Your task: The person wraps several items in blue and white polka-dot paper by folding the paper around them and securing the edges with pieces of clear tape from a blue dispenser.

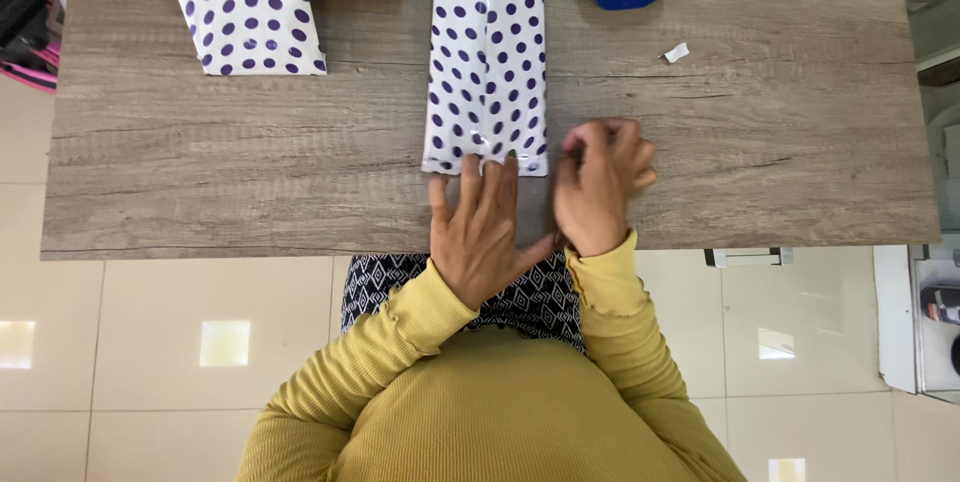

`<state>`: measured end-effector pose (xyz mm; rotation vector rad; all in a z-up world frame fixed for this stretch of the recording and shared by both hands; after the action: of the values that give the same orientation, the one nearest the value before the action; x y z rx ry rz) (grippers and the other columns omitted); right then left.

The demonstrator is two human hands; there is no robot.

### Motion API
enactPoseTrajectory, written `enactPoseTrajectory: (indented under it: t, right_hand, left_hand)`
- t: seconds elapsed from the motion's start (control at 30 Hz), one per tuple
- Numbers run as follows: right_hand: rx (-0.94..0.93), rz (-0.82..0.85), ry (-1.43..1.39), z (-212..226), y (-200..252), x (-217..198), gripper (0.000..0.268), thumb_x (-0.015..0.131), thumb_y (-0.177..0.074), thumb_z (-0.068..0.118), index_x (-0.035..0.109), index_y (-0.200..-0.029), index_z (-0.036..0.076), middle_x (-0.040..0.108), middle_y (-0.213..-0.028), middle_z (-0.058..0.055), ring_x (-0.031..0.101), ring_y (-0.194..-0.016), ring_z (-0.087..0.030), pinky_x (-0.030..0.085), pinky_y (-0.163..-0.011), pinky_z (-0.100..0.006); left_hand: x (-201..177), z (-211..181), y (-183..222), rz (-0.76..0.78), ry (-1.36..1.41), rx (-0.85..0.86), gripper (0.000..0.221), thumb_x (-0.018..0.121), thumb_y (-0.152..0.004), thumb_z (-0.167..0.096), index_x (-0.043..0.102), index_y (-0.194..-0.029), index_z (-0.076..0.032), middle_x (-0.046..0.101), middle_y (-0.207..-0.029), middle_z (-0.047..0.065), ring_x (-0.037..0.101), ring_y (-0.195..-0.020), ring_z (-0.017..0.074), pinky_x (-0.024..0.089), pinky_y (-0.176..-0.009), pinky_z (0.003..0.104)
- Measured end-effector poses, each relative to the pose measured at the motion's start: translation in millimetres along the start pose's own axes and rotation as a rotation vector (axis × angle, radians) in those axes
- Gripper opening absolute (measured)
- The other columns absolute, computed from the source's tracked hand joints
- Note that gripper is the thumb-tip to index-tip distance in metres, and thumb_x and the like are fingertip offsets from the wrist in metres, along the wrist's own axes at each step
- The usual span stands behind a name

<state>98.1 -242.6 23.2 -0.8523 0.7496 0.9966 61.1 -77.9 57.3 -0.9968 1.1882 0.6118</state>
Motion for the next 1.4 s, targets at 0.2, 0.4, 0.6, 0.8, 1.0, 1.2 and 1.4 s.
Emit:
enactPoseTrajectory:
  t: [0.2,0.4,0.6,0.8,1.0,1.2,1.4]
  right_hand:
    - [0.074,-0.177,-0.173,-17,5,-42,0.021,0.070,-0.091,0.022,0.052,-0.101,0.020,0.044,-0.120,-0.008,0.040,-0.115,-0.041,0.028,-0.097,-0.056]
    - [0.093,-0.197,-0.203,-15,-13,-81,0.020,0.073,-0.095,0.027,0.056,-0.105,0.023,0.043,-0.118,-0.003,0.038,-0.118,-0.035,0.024,-0.103,-0.054]
    - [-0.120,-0.258,-0.143,-18,-116,-123,0.018,0.067,-0.107,0.038,0.066,-0.109,0.021,0.047,-0.121,-0.004,0.037,-0.123,-0.041,0.021,-0.102,-0.069]
    - [0.092,-0.293,-0.033,-64,-229,-70,0.021,0.068,-0.096,0.042,0.073,-0.084,0.026,0.055,-0.120,-0.002,0.042,-0.122,-0.039,0.029,-0.098,-0.056]
    - [-0.039,-0.189,-0.415,-67,-255,-29,0.045,0.083,-0.096,0.023,0.061,-0.058,0.013,0.044,-0.060,0.006,0.054,-0.071,-0.009,0.042,-0.071,-0.034]
    - [0.373,-0.187,-0.368,-54,-229,-51,0.013,0.086,-0.084,0.038,0.082,-0.078,0.028,0.057,-0.129,0.015,0.041,-0.124,-0.021,0.026,-0.105,-0.045]
    - [0.370,-0.190,-0.386,-60,-199,-68,0.017,0.086,-0.082,0.040,0.080,-0.073,0.027,0.063,-0.125,0.019,0.043,-0.127,-0.016,0.023,-0.106,-0.044]
  left_hand:
    - [12,-6,2,-0.109,-0.047,0.057,0.094,0.039,-0.093,-0.084,0.071,-0.129,-0.003,0.054,-0.138,0.010,0.037,-0.142,0.0350,0.020,-0.105,0.056]
    - [7,-6,-12,-0.089,0.020,0.117,0.089,0.051,-0.089,-0.083,0.071,-0.131,-0.007,0.060,-0.120,0.010,0.045,-0.133,0.0348,0.013,-0.103,0.059]
    - [-30,11,-66,-0.099,0.241,0.221,0.085,0.051,-0.089,-0.085,0.074,-0.121,-0.009,0.061,-0.108,0.011,0.052,-0.119,0.0364,0.026,-0.100,0.062]
    - [-47,27,-203,-0.074,-0.017,0.272,0.034,0.083,-0.084,-0.059,0.083,-0.086,-0.025,0.079,-0.098,-0.004,0.065,-0.114,0.0298,0.033,-0.107,0.065]
    - [26,17,-296,0.062,0.381,0.144,0.050,0.087,-0.084,-0.062,0.079,-0.119,-0.027,0.073,-0.108,0.021,0.064,-0.101,0.0487,0.055,-0.082,0.058]
    - [59,9,-312,0.126,0.457,0.101,0.034,0.087,-0.089,-0.037,0.073,-0.115,-0.020,0.069,-0.110,0.021,0.064,-0.103,0.0504,0.053,-0.087,0.061]
    - [56,7,-304,-0.008,0.437,0.177,0.034,0.087,-0.089,-0.035,0.065,-0.106,-0.016,0.072,-0.102,0.019,0.066,-0.092,0.0505,0.054,-0.075,0.062]
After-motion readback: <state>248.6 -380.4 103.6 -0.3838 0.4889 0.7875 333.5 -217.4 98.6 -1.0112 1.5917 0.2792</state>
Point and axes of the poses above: each hand's wrist, its own y-axis away from the middle knuckle, its own x-axis out of the palm, z = x × y, the point moved 6 cm from there along -y, towards the middle knuckle
